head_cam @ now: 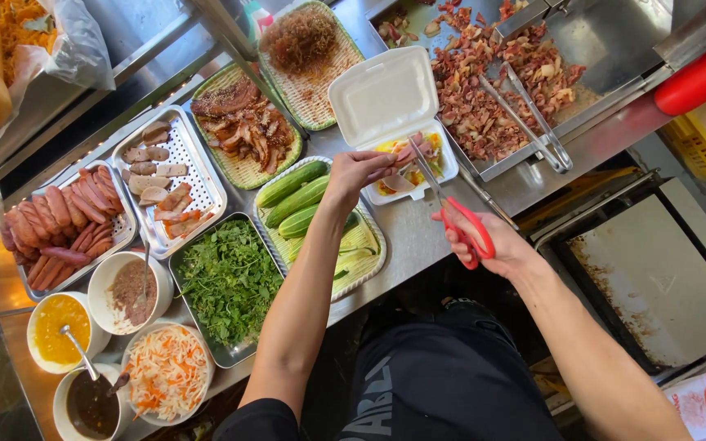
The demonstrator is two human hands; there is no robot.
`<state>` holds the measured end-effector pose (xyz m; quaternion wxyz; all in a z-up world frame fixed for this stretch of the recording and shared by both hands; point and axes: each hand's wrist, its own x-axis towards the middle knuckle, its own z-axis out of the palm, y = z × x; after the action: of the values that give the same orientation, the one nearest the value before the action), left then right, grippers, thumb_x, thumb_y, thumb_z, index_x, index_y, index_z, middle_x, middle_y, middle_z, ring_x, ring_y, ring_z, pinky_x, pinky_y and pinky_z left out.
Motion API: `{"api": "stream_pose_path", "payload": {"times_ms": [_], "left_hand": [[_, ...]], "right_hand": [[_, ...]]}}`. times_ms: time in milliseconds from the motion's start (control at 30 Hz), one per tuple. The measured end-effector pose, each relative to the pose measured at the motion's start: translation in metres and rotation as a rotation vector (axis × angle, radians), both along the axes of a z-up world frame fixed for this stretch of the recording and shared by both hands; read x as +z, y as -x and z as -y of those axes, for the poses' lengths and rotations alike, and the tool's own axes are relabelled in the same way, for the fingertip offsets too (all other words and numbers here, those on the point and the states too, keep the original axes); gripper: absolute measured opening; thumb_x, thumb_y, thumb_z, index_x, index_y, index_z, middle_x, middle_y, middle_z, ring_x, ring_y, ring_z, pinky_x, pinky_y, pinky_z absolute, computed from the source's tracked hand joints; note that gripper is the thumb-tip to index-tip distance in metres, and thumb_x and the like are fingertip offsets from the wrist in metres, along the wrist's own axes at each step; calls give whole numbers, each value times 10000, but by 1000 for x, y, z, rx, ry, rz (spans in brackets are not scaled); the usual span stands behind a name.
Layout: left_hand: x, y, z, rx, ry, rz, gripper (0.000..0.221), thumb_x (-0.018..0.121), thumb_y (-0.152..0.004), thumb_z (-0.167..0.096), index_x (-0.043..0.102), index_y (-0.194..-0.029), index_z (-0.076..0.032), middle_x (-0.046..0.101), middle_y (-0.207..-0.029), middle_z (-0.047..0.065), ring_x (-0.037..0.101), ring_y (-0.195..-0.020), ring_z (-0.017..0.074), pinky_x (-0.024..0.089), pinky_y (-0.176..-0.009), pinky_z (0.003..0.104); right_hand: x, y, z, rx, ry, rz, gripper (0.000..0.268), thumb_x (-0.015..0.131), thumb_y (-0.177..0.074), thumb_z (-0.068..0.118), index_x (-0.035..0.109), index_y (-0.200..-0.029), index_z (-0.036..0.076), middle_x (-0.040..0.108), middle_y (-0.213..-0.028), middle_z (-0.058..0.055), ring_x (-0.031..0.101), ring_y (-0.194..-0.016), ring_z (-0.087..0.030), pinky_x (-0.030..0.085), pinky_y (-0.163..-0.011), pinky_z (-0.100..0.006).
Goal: Assemble a takeout food container with rice, meat, vegetables, and condiments.
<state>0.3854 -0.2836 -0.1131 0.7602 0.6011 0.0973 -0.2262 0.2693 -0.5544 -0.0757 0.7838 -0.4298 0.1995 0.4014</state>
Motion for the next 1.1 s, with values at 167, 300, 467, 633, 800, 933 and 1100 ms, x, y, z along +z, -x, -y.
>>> {"api": "stream_pose_path", "payload": {"times_ms": [167,300,467,633,800,933,1100], "left_hand": [[-11,-5,-5,70,-15,-3,260,753,-906,-122,777,-1074,75,785,-931,120,747,-813,137,610,-799,243],[-3,3,-10,85,-3,-6,264,754,-904,-113,771,-1093,71,782,-933,111,744,-815,136,611,-802,244],[-7,0,0,26,-66,65,245,744,-910,-114,784,-1064,73,798,-920,99,736,-795,124,610,-783,245],[5,1,3,-9,-165,120,239,740,-916,-131,803,-1058,50,811,-911,82,716,-768,99,601,-749,238],[17,12,6,34,-471,212,310,794,-850,-193,794,-1068,27,806,-853,107,713,-704,119,586,-673,271],[13,29,-2,232,-879,497,420,820,-786,-341,793,-986,27,742,-755,156,708,-629,240,575,-626,383],[-25,34,-6,215,-984,427,495,652,-954,-458,802,-940,13,714,-698,149,718,-647,324,579,-696,439]], "right_hand": [[1,0,6,68,203,158,602,649,-978,431,620,-1321,-64,533,-722,38,444,-551,-63,346,-491,-225],[22,19,4,62,92,18,600,618,-948,472,599,-1301,-12,536,-693,36,469,-531,-75,362,-468,-233],[13,10,-11,56,16,-4,579,611,-971,443,584,-1307,-28,551,-704,21,479,-553,-71,382,-498,-226],[6,8,-19,43,107,44,588,622,-965,442,604,-1312,-32,537,-683,32,451,-504,-68,368,-463,-225],[14,22,-23,25,153,127,601,651,-971,444,627,-1296,-60,547,-681,21,451,-488,-55,345,-432,-210],[13,40,-9,19,328,133,461,655,-921,371,677,-1271,72,574,-704,19,513,-509,-73,392,-436,-223],[20,0,-31,-113,847,444,452,703,-925,342,632,-1306,109,691,-852,-21,651,-685,-100,537,-593,-250]]}}
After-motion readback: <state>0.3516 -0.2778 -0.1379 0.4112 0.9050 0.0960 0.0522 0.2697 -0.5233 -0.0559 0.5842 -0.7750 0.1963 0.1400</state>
